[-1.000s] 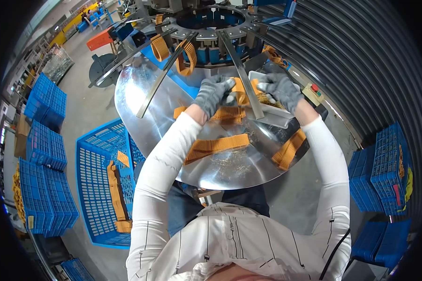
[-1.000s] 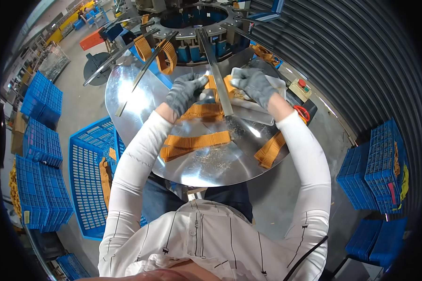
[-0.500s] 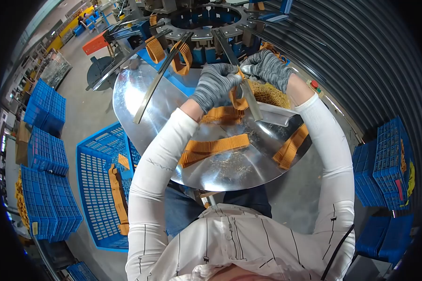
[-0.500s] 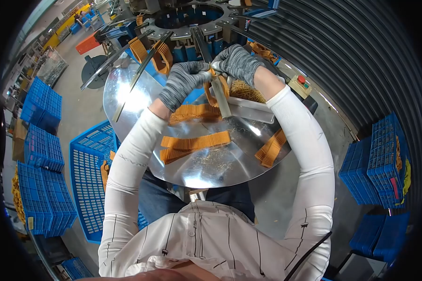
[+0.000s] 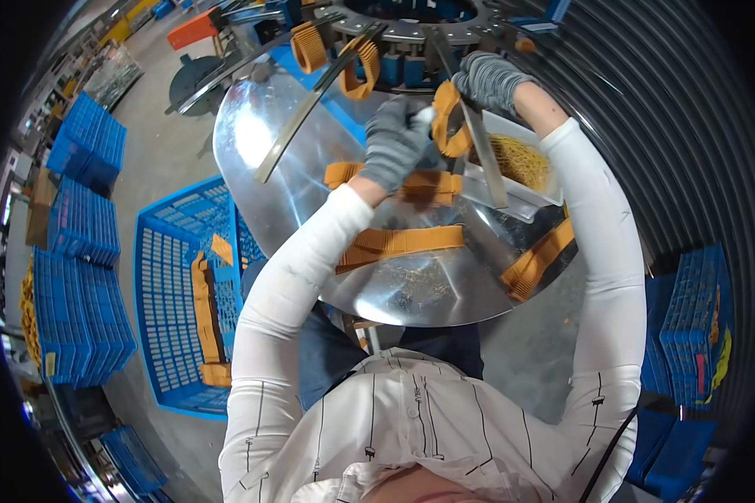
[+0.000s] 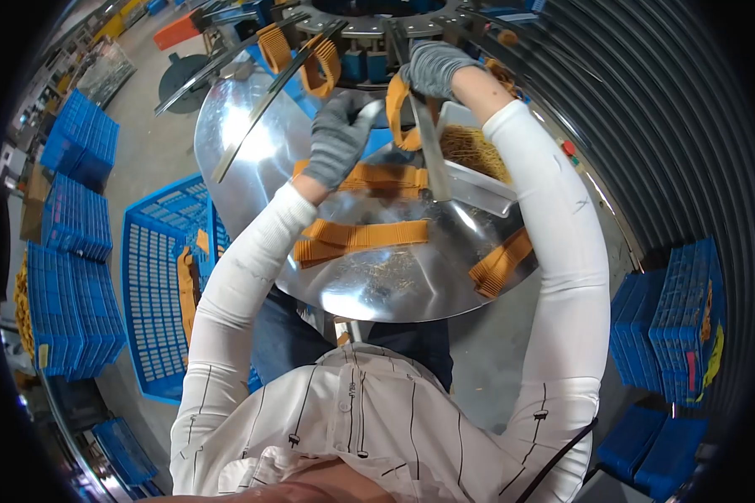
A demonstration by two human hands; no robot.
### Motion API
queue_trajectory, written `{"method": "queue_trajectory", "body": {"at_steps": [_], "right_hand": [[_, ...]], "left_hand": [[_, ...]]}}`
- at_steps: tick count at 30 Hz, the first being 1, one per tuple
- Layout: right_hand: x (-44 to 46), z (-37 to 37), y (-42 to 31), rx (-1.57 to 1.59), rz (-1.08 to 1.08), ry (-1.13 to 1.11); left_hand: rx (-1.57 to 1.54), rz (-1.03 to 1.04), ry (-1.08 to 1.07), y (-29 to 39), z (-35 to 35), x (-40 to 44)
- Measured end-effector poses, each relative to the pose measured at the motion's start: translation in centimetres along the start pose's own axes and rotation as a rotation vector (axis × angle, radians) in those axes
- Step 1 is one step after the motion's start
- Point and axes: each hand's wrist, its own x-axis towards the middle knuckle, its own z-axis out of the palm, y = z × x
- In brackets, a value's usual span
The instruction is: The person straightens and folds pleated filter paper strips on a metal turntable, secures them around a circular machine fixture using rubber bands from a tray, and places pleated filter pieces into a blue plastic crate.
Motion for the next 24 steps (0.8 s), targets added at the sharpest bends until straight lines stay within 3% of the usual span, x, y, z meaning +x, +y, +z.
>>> {"method": "queue_trajectory", "body": {"at_steps": [1, 4, 6, 8, 10, 12, 13, 14, 16, 18, 20, 22, 23, 24], "right_hand": [[1.2, 0.6, 0.4, -0.005, 0.069, 0.008], [4.4, 2.0, 1.7, -0.074, 0.042, 0.155], [8.4, 5.3, 4.5, 0.042, 0.075, 0.264], [9.0, 6.2, 4.7, 0.125, 0.207, 0.363], [6.9, 9.1, 4.5, 0.602, 0.272, 0.709], [1.7, 11.1, 3.1, 1.232, 0.622, 0.453], [-3.3, 12.5, 1.1, 1.407, 0.562, 0.335], [-6.4, 14.9, 0.3, 1.26, 0.491, 0.188], [-11.6, 18.6, -2.0, 0.464, 0.131, -0.071], [-15.3, 21.0, -4.9, 0.244, 0.015, -0.124], [-16.1, 21.0, -7.2, 1.094, 0.611, -0.21], [-16.2, 27.8, -7.1, 1.064, 0.695, -0.149], [-16.2, 30.4, -6.7, 1.193, 0.747, -0.142], [-16.0, 29.7, -7.0, 1.19, 0.746, -0.154]], "left_hand": [[0.107, -0.03, -0.058, -1.6, -1.8, -1.0], [0.402, -0.374, -0.347, -8.2, -6.6, -5.5], [0.69, -0.691, -0.738, -13.0, -8.7, -8.2], [0.747, -0.674, -0.876, -12.4, -10.9, -10.0], [0.646, -0.725, -0.927, -12.2, -11.2, -11.1], [0.575, -0.704, -0.932, -12.3, -10.7, -11.7], [0.58, -0.676, -0.918, -12.3, -10.5, -11.9], [0.586, -0.652, -0.9, -12.4, -10.1, -12.1], [0.584, -0.678, -0.961, -13.3, -9.0, -12.0], [0.566, -0.681, -0.968, -13.2, -9.0, -12.1], [0.552, -0.674, -0.911, -11.7, -9.1, -12.0], [0.587, -0.603, -0.861, -11.3, -8.8, -12.3], [0.621, -0.635, -0.942, -11.9, -8.3, -12.1], [0.657, -0.58, -0.863, -12.1, -8.3, -12.6]]}}
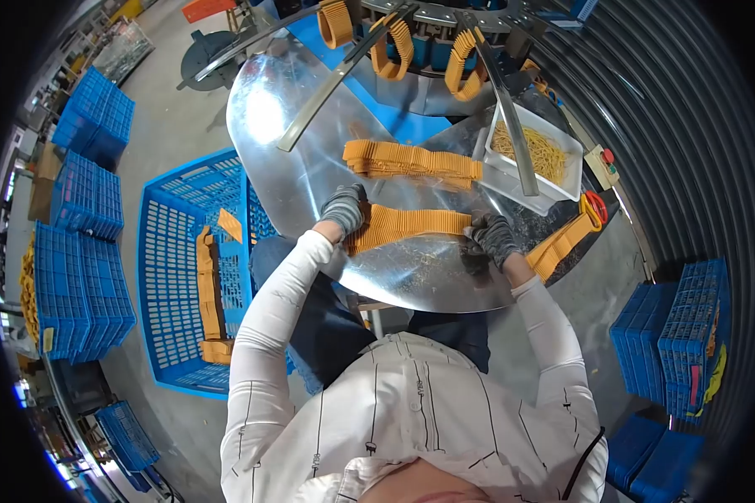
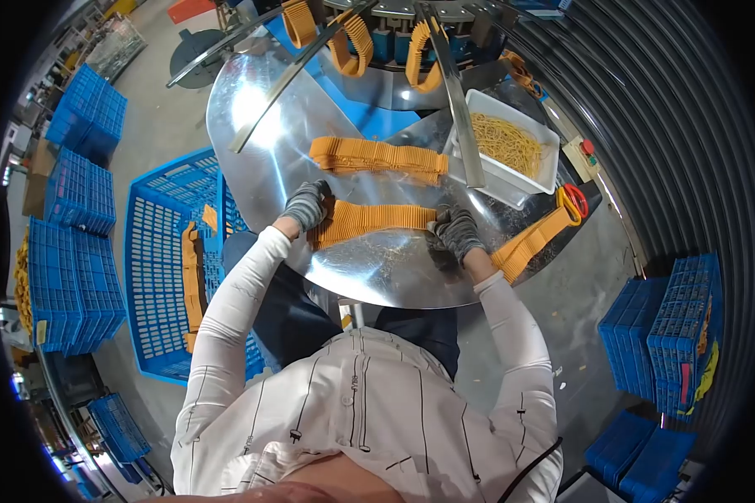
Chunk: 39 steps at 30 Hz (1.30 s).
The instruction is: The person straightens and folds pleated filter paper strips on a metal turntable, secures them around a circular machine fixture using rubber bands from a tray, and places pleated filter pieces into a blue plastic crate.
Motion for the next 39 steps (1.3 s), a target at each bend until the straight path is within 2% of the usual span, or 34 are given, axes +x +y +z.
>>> {"method": "queue_trajectory", "body": {"at_steps": [2, 6, 7, 11, 14, 16, 18, 20, 23, 26, 29, 32, 35, 39], "right_hand": [[-0.9, -0.2, -1.0, -0.011, 0.022, -0.007], [-1.3, -0.2, -2.2, 0.039, -0.052, 0.038], [-0.6, 0.1, -1.3, 0.07, -0.085, 0.015], [-1.1, 0.4, -1.8, 0.049, -0.209, 0.006], [-0.5, 0.7, -1.7, -0.268, -0.344, 0.046], [0.2, 0.8, -0.8, -0.29, -0.317, 0.097], [0.0, 1.0, -0.6, -0.241, -0.289, 0.152], [-1.1, 1.0, -1.0, -0.119, -0.259, 0.211], [-3.9, 0.3, -4.1, 0.309, -0.055, 0.105], [-2.9, -0.1, -1.7, 0.181, -0.319, 0.136], [-3.5, -0.3, -2.3, 0.284, -0.216, 0.223], [-4.5, -1.2, -3.2, 0.451, -0.101, 0.055], [-4.6, -0.9, -3.2, 0.502, -0.053, 0.066], [-3.9, -0.7, -1.6, 0.47, -0.133, 0.136]], "left_hand": [[0.042, 0.038, 0.182, -0.4, 1.2, -0.4], [-0.261, 0.139, 0.284, -3.0, 3.4, 1.1], [-0.258, 0.123, 0.292, -1.6, 1.4, -0.8], [-0.48, 0.087, 0.224, -0.6, -0.6, -2.0], [-0.647, 0.053, 0.177, -0.8, -1.3, -2.3], [-1.008, 0.053, 0.124, -0.6, -1.8, -2.8], [-0.929, 0.236, 0.143, -0.1, -2.4, -4.5], [-0.899, 0.227, 0.15, 0.3, -2.9, -5.2], [-0.928, 0.229, 0.206, -0.1, -2.5, -5.2], [-1.03, 0.186, 0.227, 0.7, -3.5, -5.9], [-1.042, 0.211, 0.269, 0.9, -3.5, -5.8], [-1.091, 0.177, 0.259, 1.4, -3.2, -6.0], [-1.005, 0.212, 0.278, 1.2, -3.0, -6.2], [-0.987, 0.231, 0.294, 0.4, -2.7, -6.2]]}}
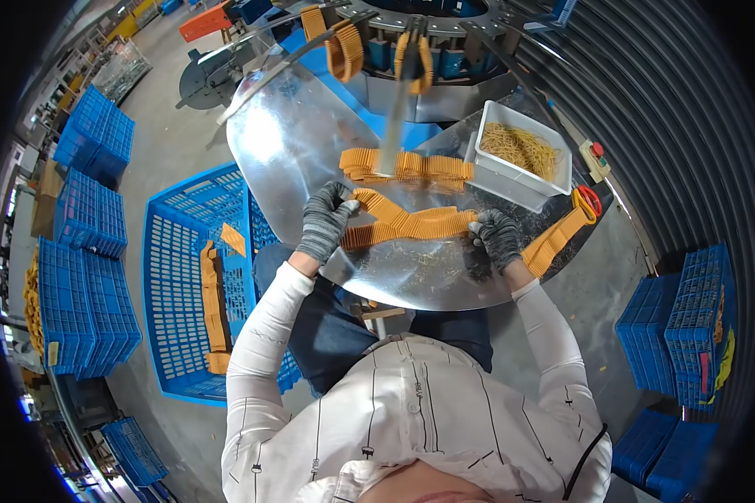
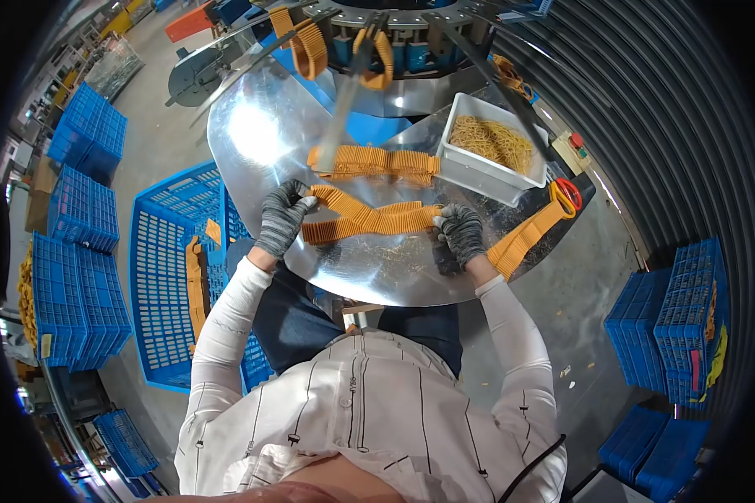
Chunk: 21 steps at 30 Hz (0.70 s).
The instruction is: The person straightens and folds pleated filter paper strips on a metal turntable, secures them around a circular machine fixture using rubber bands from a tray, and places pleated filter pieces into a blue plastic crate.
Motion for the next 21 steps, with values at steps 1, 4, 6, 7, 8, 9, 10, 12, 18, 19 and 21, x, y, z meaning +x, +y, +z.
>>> {"method": "queue_trajectory", "body": {"at_steps": [1, 4, 6, 7, 8, 9, 10, 12, 18, 19, 21], "right_hand": [[0.0, -0.2, 0.2, -0.037, -0.019, 0.008], [0.4, -1.1, 1.5, -0.251, -0.129, 0.031], [1.0, -1.0, 2.0, -0.295, -0.137, 0.047], [1.2, -0.7, 1.9, -0.252, -0.098, 0.056], [1.5, -0.5, 1.7, -0.21, -0.058, 0.064], [1.8, -0.5, 1.6, -0.251, -0.065, 0.044], [2.1, -0.5, 1.4, -0.29, -0.07, 0.027], [2.0, -0.5, 0.3, -0.341, -0.089, 0.009], [2.4, 0.4, -1.2, -1.123, -0.339, -0.055], [2.3, 0.3, -1.3, -1.07, -0.338, -0.062], [2.2, 0.2, -1.5, -0.964, -0.338, -0.075]], "left_hand": [[-0.05, -0.026, 0.004, 0.1, -0.1, -0.2], [-0.184, -0.085, 0.007, 0.3, -0.3, -1.0], [-0.127, -0.079, 0.008, 0.0, -0.2, -1.3], [-0.098, -0.073, 0.012, 0.0, -0.2, -1.4], [-0.133, -0.087, 0.01, -0.1, -0.2, -1.6], [-0.128, -0.091, 0.013, -0.2, -0.3, -1.6], [-0.123, -0.097, 0.012, -0.3, -0.3, -1.6], [-0.131, -0.103, 0.014, -0.6, -0.3, -1.6], [-0.057, -0.085, 0.006, -1.7, -0.4, -1.5], [-0.049, -0.087, 0.005, -1.6, -0.4, -1.6], [-0.064, -0.096, 0.007, -1.5, -0.4, -1.7]]}}
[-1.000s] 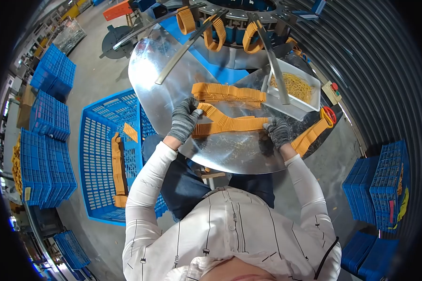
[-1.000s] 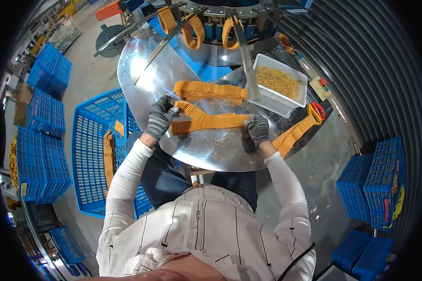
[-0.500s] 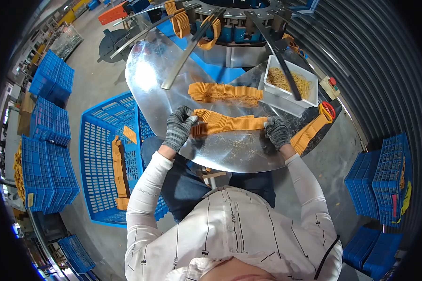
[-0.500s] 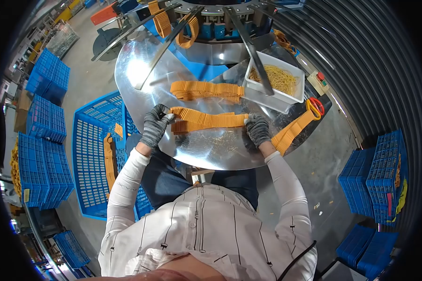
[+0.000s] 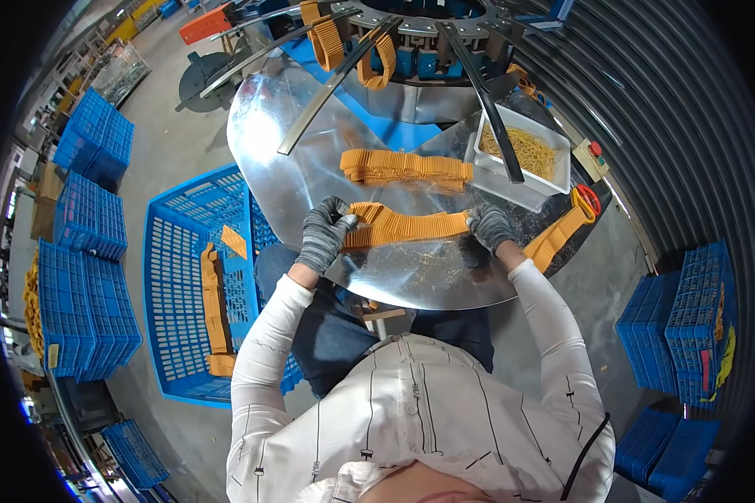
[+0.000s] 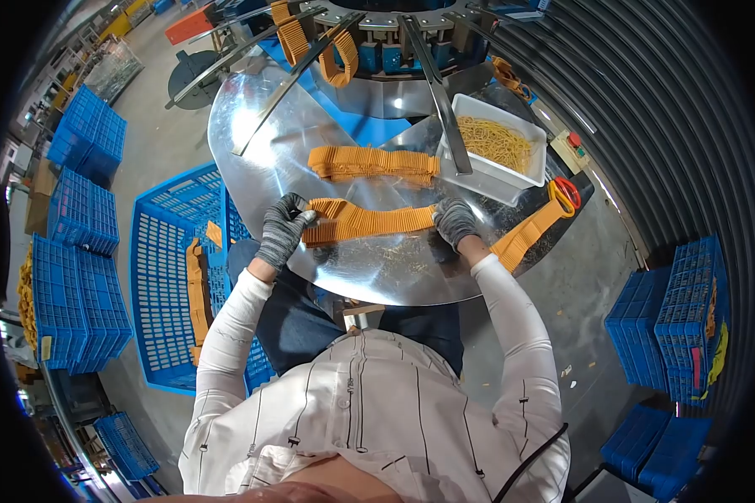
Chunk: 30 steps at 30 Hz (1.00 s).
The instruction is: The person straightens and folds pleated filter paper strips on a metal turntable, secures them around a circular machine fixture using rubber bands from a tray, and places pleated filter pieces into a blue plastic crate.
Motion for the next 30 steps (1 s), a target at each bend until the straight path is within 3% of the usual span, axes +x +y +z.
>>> {"method": "queue_trajectory", "body": {"at_steps": [5, 9, 11, 13, 14, 16, 18, 19, 23, 27, 30], "right_hand": [[-1.0, 0.4, -0.3, 0.155, 0.003, 0.162], [-1.5, 0.9, 0.6, -0.036, -0.188, 0.375], [-0.9, -0.7, 3.2, 0.326, -0.23, 0.396], [-1.8, -8.9, 1.7, 1.029, 0.176, 0.113], [-3.1, -12.5, -1.0, 1.692, 0.077, 0.118], [-3.4, -15.9, -0.8, 1.563, 0.227, 0.227], [-3.1, -14.9, 3.5, 1.218, 0.275, -0.052], [-3.3, -14.7, 4.5, 1.058, 0.416, -0.101], [-3.1, -14.6, 8.2, 0.949, 0.546, -0.125], [-2.9, -14.8, 7.2, 1.311, 0.597, -0.081], [-3.4, -13.9, 7.7, 1.158, 0.445, -0.069]], "left_hand": [[-0.07, -0.044, -0.003, -0.1, -0.2, 0.0], [0.364, 0.171, 0.128, -2.8, -0.6, 0.8], [0.447, 0.308, 0.206, -0.4, -0.5, 0.0], [0.199, 0.256, 0.17, 1.6, -0.4, -0.2], [0.076, 0.227, 0.146, 3.1, -0.3, -0.5], [-0.001, 0.123, 0.083, 6.3, 0.1, -0.9], [-0.075, 0.08, 0.056, 7.3, 0.2, -0.1], [-0.065, 0.047, 0.039, 7.1, 0.2, 0.5], [-0.099, -0.012, 0.054, 7.0, 0.6, 1.4], [-0.158, -0.026, -0.045, 8.4, 1.6, 1.3], [-0.356, 0.076, -0.047, 9.1, 1.6, 1.1]]}}
